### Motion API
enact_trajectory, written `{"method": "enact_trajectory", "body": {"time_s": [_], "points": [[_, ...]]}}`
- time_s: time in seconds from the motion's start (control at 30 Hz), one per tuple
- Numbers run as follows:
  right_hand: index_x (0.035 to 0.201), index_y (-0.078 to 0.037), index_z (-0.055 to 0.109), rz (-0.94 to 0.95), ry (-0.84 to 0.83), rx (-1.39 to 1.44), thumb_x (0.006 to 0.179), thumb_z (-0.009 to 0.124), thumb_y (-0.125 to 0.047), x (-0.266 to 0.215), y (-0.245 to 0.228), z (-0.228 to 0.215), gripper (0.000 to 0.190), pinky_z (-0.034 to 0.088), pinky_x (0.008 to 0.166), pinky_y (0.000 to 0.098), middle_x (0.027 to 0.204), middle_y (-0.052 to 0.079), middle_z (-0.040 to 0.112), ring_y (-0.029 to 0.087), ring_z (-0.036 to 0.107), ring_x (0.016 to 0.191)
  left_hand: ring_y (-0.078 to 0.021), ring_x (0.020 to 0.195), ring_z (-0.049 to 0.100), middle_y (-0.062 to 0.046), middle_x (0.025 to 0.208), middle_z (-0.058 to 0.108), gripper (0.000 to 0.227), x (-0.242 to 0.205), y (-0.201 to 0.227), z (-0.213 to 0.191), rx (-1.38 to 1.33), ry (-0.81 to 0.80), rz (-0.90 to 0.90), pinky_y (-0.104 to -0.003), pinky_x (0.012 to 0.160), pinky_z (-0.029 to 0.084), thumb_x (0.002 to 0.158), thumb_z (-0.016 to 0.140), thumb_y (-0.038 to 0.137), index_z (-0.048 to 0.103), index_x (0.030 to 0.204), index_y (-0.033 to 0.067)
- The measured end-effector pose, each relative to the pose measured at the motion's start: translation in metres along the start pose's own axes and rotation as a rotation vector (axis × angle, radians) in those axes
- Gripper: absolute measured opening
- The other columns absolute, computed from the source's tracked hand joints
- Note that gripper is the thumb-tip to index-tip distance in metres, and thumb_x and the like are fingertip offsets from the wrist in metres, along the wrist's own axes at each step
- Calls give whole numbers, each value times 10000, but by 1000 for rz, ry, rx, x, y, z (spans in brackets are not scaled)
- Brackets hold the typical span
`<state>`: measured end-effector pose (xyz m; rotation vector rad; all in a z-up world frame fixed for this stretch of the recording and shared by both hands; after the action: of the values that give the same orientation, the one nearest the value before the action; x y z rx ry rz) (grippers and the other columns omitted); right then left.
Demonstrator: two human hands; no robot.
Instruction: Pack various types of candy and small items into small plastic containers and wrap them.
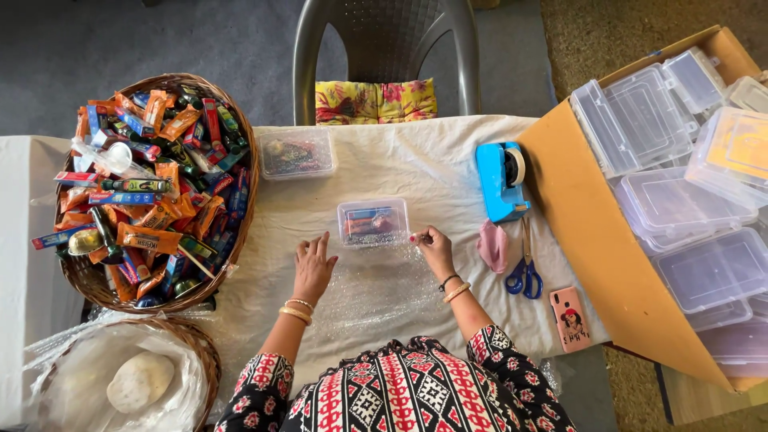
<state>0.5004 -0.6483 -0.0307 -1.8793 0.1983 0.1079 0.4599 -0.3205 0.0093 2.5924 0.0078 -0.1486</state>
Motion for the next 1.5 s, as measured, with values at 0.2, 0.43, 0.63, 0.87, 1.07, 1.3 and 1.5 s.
{"method": "enact_trajectory", "body": {"time_s": [0.2, 0.43, 0.63, 0.87, 1.07, 1.3, 1.5], "points": [[784, -27, 562, 13, -19, -5, 897, 833, -169, 9, 15, 7, 326, 391, 589, 210, 694, -57, 528, 17, 426, 663, -325, 1185, 496, -49, 1133, 649, 372, 19, -5, 0, -21, 23, 57, -525, 1003, 383, 820, 767, 261, 688, 1167, 155], [768, -33, 560, 52, -30, -19, 881, 821, -182, 16, 6, 6, 321, 425, 592, 195, 677, -67, 573, 10, 486, 649, -307, 1173, 497, -32, 1017, 645, 171, 21, -4, -14, -27, 35, 71, -534, 971, 371, 816, 788, 279, 739, 889, 133], [1061, -35, 624, -7, 2, 13, 875, 817, -229, 3, -50, -3, 331, 508, 697, 252, 855, -15, 625, 74, 575, 784, -387, 1229, 473, -151, 1255, 610, 416, -1, 11, -25, 29, 292, 140, -515, 1026, 371, 808, 730, 210, 660, 1201, 92], [1102, -114, 631, -322, -5, -506, 939, 742, -277, -62, -53, 6, 256, 543, 932, 340, 1051, 38, 669, 209, 634, 1037, -370, 1437, 345, -162, 1517, 413, 541, -73, 20, 64, 139, -61, 261, -502, 1230, 287, 1041, 613, 300, 436, 1508, 91], [985, -94, 688, -282, -160, -552, 880, 737, -353, -68, -63, 19, 284, 545, 813, 325, 970, 44, 681, 212, 648, 940, -421, 1533, 4, -170, 1673, 89, 880, -74, 33, 48, 202, -207, 281, -585, 1222, 18, 915, 541, 590, 192, 1601, 164], [1064, -68, 670, -77, 223, -256, 1028, 595, -440, 24, -44, -9, 381, 554, 724, 296, 932, 64, 713, 151, 666, 808, -436, 1546, -54, -165, 1695, 28, 854, -77, 35, 47, 308, -391, 244, -605, 1226, -23, 954, 500, 600, 142, 1622, 207], [1110, -30, 610, -78, -158, -277, 841, 839, -315, 82, -5, 48, 454, 556, 693, 279, 919, 55, 678, 133, 661, 796, -445, 1535, -37, -175, 1682, 42, 860, -75, 35, 45, 279, -338, 276, -627, 1212, -20, 942, 522, 595, 159, 1616, 204]]}}
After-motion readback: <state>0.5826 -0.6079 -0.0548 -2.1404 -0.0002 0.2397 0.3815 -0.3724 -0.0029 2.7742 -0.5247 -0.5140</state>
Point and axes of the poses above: each hand's wrist, its own x-axis towards the middle knuckle, its own z-axis out of the palm, y = z × x, the point moved 7 cm from there along x, towards the middle knuckle
